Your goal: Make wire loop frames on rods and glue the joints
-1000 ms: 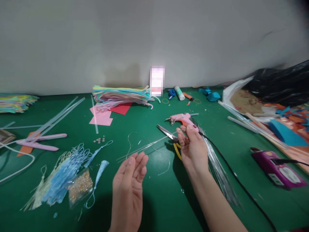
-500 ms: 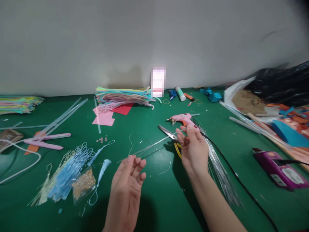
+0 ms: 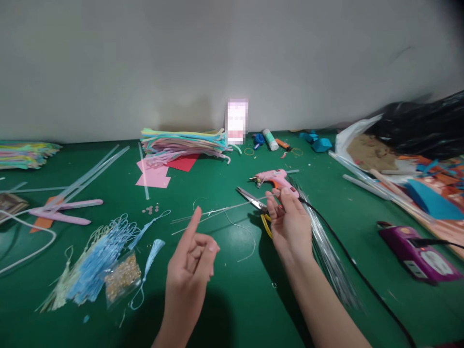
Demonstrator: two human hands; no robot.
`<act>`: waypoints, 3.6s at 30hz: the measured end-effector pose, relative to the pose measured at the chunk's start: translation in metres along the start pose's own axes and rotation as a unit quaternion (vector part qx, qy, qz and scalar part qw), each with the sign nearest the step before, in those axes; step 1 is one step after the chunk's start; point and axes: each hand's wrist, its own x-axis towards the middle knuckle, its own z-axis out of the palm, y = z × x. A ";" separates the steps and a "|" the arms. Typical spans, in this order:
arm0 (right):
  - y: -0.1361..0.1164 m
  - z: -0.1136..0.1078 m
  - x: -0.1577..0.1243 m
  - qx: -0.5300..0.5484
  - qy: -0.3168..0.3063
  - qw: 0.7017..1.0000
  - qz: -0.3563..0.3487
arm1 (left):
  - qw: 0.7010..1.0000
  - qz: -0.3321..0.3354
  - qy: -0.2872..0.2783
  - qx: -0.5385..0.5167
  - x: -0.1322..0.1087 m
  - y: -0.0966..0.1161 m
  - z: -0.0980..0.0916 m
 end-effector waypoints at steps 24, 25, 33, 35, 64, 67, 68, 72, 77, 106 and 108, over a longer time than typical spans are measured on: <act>0.003 0.002 -0.005 -0.023 -0.034 0.999 -0.002 | 0.915 0.188 0.082 0.348 0.028 0.003 -0.046; 0.003 0.002 -0.004 -0.025 -0.039 0.999 -0.001 | 0.917 0.174 0.076 0.351 0.030 0.004 -0.048; 0.005 0.002 -0.005 -0.057 -0.052 0.997 -0.020 | 0.873 0.138 0.042 0.465 0.041 0.010 -0.060; 0.005 0.003 -0.005 -0.060 -0.054 0.996 -0.025 | 0.863 0.170 0.022 0.475 0.042 0.011 -0.058; -0.001 0.003 0.002 0.031 -0.020 0.990 0.134 | 0.933 0.108 -0.309 -0.150 0.034 -0.003 -0.056; -0.001 0.003 0.002 0.043 -0.017 0.990 0.130 | 0.951 0.154 -0.257 -0.074 0.034 -0.008 -0.053; -0.001 0.002 0.002 0.045 -0.018 0.991 0.128 | 0.955 0.179 -0.236 -0.020 0.034 -0.010 -0.053; 0.000 -0.001 0.005 0.042 -0.019 0.992 0.119 | 0.910 0.311 -0.117 0.249 0.036 -0.016 -0.054; 0.001 -0.001 0.003 0.031 -0.027 0.993 0.109 | 0.788 0.462 0.062 0.402 0.039 -0.011 -0.054; -0.001 -0.002 0.002 -0.007 -0.065 0.996 0.064 | 0.998 0.005 -0.008 0.066 0.033 0.007 -0.064; -0.003 -0.003 0.003 -0.012 -0.077 0.995 0.055 | 0.997 -0.055 -0.040 0.027 0.033 0.005 -0.066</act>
